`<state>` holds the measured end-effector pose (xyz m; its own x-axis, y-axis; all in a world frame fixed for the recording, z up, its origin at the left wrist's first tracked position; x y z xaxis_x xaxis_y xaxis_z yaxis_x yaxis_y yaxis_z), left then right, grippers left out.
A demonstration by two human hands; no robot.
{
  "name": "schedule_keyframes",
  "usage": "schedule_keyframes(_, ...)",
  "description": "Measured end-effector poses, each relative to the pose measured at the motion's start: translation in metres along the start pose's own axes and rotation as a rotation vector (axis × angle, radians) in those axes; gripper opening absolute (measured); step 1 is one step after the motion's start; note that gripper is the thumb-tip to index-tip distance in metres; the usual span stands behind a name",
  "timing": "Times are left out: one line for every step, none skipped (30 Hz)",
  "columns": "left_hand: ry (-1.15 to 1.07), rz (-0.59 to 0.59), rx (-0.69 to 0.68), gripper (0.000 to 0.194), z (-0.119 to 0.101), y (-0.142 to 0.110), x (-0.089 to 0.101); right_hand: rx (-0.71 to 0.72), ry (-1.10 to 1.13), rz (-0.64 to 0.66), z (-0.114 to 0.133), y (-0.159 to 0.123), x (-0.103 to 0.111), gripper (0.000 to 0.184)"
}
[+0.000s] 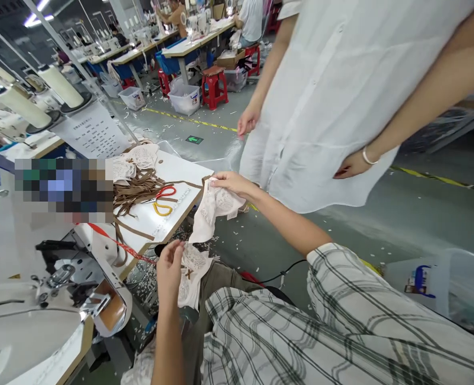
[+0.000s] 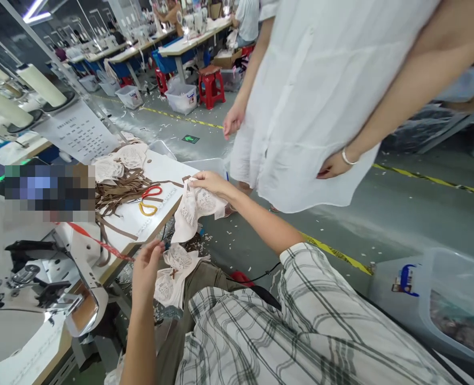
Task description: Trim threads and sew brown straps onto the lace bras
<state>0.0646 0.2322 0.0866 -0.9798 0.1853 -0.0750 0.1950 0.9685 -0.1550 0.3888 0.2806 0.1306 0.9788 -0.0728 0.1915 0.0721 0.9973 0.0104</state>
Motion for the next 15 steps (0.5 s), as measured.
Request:
schedule_keyframes(-0.002, -0.006, 0.044, 0.045, 0.010, -0.008, 0.009, -0.004, -0.002, -0.020, 0.001, 0.002, 0.008, 0.033)
schedule_keyframes(-0.008, -0.022, 0.086, 0.047, 0.020, -0.015, 0.017, -0.007, -0.006, -0.035, 0.001, 0.004, 0.014, 0.033)
schedule_keyframes(-0.007, -0.047, 0.129, 0.048, 0.031, -0.022, 0.025, -0.008, -0.012, -0.048, 0.002, 0.006, 0.018, 0.033)
schedule_keyframes(0.006, -0.069, 0.163, 0.049, 0.040, -0.027, 0.032, -0.006, -0.018, -0.057, 0.002, 0.007, 0.021, 0.034)
schedule_keyframes(0.022, -0.090, 0.184, 0.050, 0.046, -0.031, 0.037, -0.003, -0.024, -0.060, 0.002, 0.007, 0.021, 0.034)
schedule_keyframes(0.043, -0.109, 0.189, 0.050, 0.049, -0.034, 0.040, 0.003, -0.029, -0.054, 0.003, 0.006, 0.020, 0.034)
schedule_keyframes(0.067, -0.119, 0.168, 0.050, 0.048, -0.034, 0.040, 0.009, -0.034, -0.039, 0.003, 0.004, 0.016, 0.034)
schedule_keyframes(0.093, -0.125, 0.115, 0.049, 0.041, -0.032, 0.036, 0.014, -0.039, -0.016, 0.004, 0.002, 0.010, 0.035)
schedule_keyframes(0.123, -0.121, 0.038, 0.049, 0.030, -0.028, 0.030, 0.018, -0.045, 0.013, 0.005, -0.001, 0.002, 0.035)
schedule_keyframes(0.159, -0.102, -0.067, 0.049, 0.015, -0.023, 0.020, 0.023, -0.051, 0.046, 0.006, -0.004, -0.007, 0.035)
schedule_keyframes(0.193, -0.082, -0.194, 0.050, -0.001, -0.016, 0.008, 0.029, -0.056, 0.079, 0.007, -0.008, -0.016, 0.035)
schedule_keyframes(0.228, -0.032, -0.295, 0.056, -0.017, -0.009, -0.006, 0.035, -0.060, 0.110, 0.008, -0.012, -0.025, 0.035)
schedule_keyframes(0.237, 0.010, -0.391, 0.062, -0.031, -0.001, -0.020, 0.044, -0.063, 0.138, 0.010, -0.015, -0.032, 0.034)
schedule_keyframes(0.233, 0.077, -0.425, 0.064, -0.040, 0.006, -0.033, 0.052, -0.063, 0.158, 0.011, -0.018, -0.038, 0.034)
schedule_keyframes(0.226, 0.115, -0.421, 0.058, -0.046, 0.014, -0.044, 0.066, -0.068, 0.171, 0.013, -0.020, -0.042, 0.031)
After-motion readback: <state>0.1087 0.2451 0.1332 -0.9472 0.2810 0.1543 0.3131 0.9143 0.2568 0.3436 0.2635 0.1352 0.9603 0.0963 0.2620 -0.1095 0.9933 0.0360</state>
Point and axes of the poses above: each hand's wrist, its own y-axis towards the middle knuckle, its own x-axis out of the back of the hand, z = x × y, the point moved 5 cm from there along y, towards the middle knuckle, and after that the axes turned 15 degrees about -y, right-handed, at the moved point
